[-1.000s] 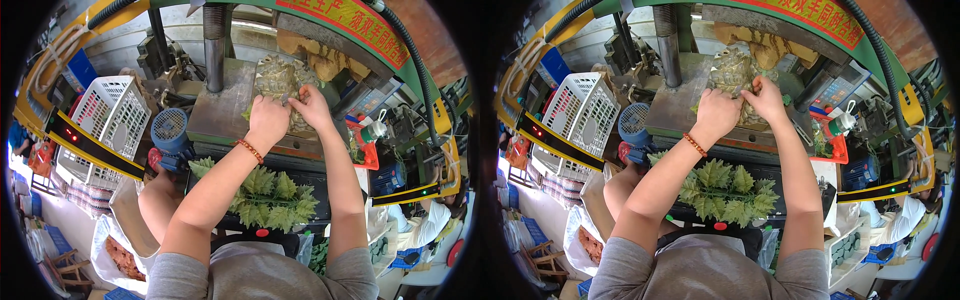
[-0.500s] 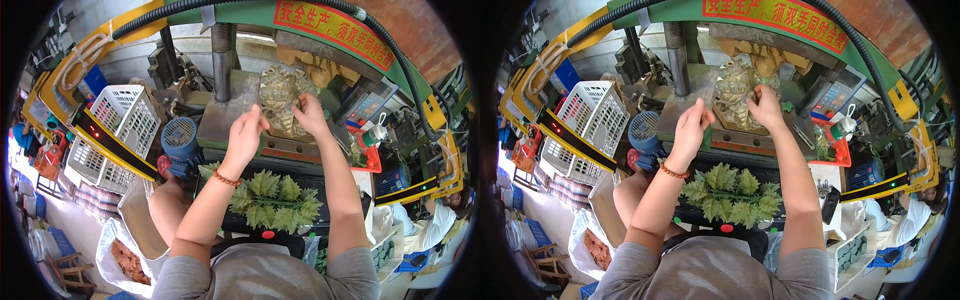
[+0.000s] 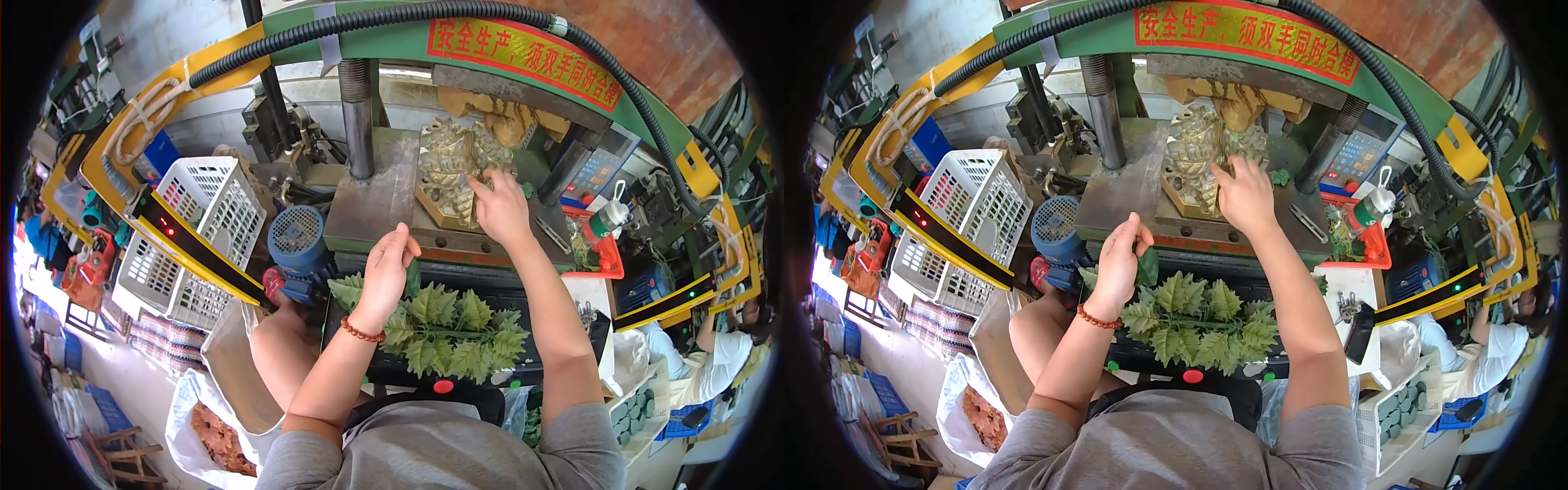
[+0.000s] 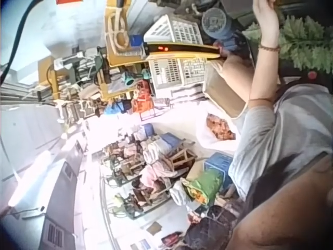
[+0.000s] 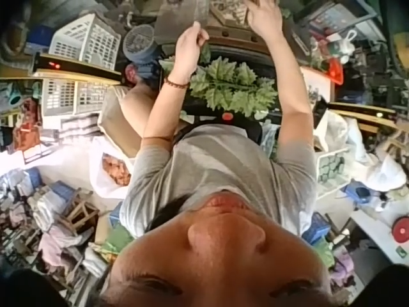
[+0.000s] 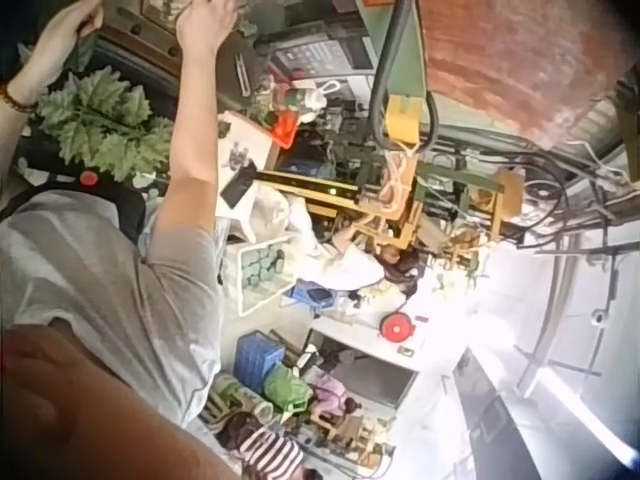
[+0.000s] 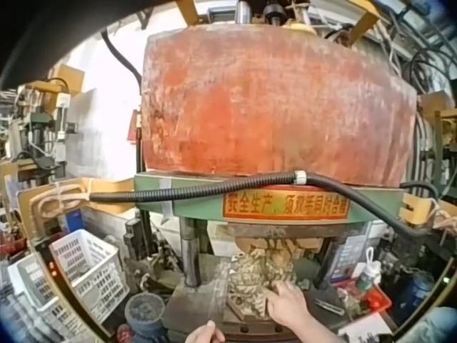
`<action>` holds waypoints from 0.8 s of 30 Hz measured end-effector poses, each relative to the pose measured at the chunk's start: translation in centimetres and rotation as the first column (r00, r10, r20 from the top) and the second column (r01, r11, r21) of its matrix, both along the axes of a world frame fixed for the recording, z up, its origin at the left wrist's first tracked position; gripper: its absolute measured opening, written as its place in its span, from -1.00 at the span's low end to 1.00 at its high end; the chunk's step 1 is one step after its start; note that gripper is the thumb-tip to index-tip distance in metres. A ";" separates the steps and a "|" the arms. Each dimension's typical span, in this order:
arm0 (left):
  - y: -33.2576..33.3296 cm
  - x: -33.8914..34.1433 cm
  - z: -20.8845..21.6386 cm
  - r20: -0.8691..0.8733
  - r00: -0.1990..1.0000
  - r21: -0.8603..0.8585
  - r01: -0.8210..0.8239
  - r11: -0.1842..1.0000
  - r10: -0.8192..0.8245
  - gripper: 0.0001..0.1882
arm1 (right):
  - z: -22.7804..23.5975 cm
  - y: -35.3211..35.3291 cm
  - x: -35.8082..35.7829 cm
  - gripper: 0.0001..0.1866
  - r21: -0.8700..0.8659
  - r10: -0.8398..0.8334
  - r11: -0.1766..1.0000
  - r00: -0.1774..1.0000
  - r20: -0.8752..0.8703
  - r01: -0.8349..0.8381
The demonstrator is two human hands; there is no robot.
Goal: Assembling green artificial leaves onto plastic stems using a heat-press assembly machine.
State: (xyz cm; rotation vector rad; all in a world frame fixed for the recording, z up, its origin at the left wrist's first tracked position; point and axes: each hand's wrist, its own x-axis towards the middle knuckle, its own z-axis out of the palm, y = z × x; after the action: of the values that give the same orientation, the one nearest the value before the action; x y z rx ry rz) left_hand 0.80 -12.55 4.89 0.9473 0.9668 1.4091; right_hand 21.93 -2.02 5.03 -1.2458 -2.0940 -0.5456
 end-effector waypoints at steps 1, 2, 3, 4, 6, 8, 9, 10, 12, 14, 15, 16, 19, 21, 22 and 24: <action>-0.1 0.0 -0.2 -0.006 1.000 -0.010 -0.008 1.000 0.008 -0.51 | 0.0 -0.3 0.1 -0.77 -0.006 -0.049 0.999 0.995 0.090 0.050; 0.0 -0.3 -0.1 -0.008 1.000 -0.010 -0.011 1.000 0.011 -0.51 | 0.2 -0.5 -0.2 -0.77 -0.006 -0.047 0.999 0.995 0.088 0.047; 0.2 -0.6 0.0 0.036 0.999 -0.030 0.002 1.000 -0.001 -0.53 | 0.7 -0.6 -0.4 -0.75 0.045 -0.036 0.998 0.995 0.095 0.032; 0.3 -0.9 0.2 0.080 0.997 -0.050 0.016 0.999 -0.012 -0.54 | 1.1 -0.8 -0.6 -0.74 0.097 -0.027 0.995 0.994 0.102 0.017; 0.7 -1.4 0.5 0.167 0.985 -0.086 0.050 0.995 -0.035 -0.56 | 2.3 -1.5 -1.0 -0.71 0.201 -0.013 0.980 0.993 0.119 -0.011; 0.6 -2.0 0.5 0.165 0.986 -0.084 0.039 0.996 -0.025 -0.57 | 2.1 -5.1 -3.0 -0.71 -0.021 0.246 0.966 0.940 -0.238 -0.259; 0.6 -1.8 0.3 0.166 0.986 -0.077 0.031 0.997 -0.018 -0.57 | 2.9 -7.6 -4.6 -0.74 -0.212 0.299 0.861 0.797 -0.525 -0.462; 0.5 -1.7 0.1 0.167 0.986 -0.071 0.022 0.997 -0.010 -0.58 | 2.9 -9.7 -5.7 -0.73 -0.346 0.248 0.748 0.722 -0.645 -0.566; 0.3 -1.2 0.7 0.169 0.986 -0.061 0.026 0.998 -0.015 -0.59 | 2.5 -12.1 -6.6 -0.70 -0.444 0.216 0.628 0.691 -0.690 -0.639; -0.3 -0.9 2.0 0.207 0.965 -0.079 0.180 0.980 -0.161 -0.63 | 1.8 -12.7 -6.3 -0.68 -0.447 0.259 0.646 0.728 -0.635 -0.619; -0.4 -0.7 2.5 0.227 0.946 -0.087 0.257 0.963 -0.232 -0.65 | 1.1 -12.7 -5.8 -0.70 -0.423 0.146 0.614 0.623 -0.769 -0.666; -0.3 -0.6 2.6 0.248 0.921 -0.095 0.331 0.939 -0.299 -0.67 | 0.7 -12.6 -5.3 -0.72 -0.389 0.022 0.588 0.494 -0.869 -0.709; 0.2 -1.1 2.0 -0.028 0.949 0.011 0.314 0.949 -0.313 -0.74 | 0.4 -12.1 -3.9 -0.76 -0.364 -0.147 0.465 0.335 -0.931 -0.807; 0.8 -1.2 1.6 -0.299 0.911 0.125 0.333 0.934 -0.285 -0.80 | 0.5 -11.5 -3.1 -0.79 -0.299 -0.324 0.354 0.184 -0.928 -0.886; 1.3 -1.2 1.6 -0.304 0.909 0.121 0.335 0.935 -0.286 -0.80 | 0.8 -10.8 -2.8 -0.79 -0.295 -0.326 0.353 0.179 -0.928 -0.888; 2.2 -0.9 2.0 -0.361 0.872 0.048 0.370 0.928 -0.329 -0.84 | 1.8 -9.0 -2.1 -0.82 -0.249 -0.192 0.361 0.190 -0.963 -0.899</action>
State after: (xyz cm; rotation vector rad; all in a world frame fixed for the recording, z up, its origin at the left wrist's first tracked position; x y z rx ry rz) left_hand -0.12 -10.39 6.86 1.4181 0.9161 1.0137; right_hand 19.80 -11.02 6.84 -0.7851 -1.3190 1.5178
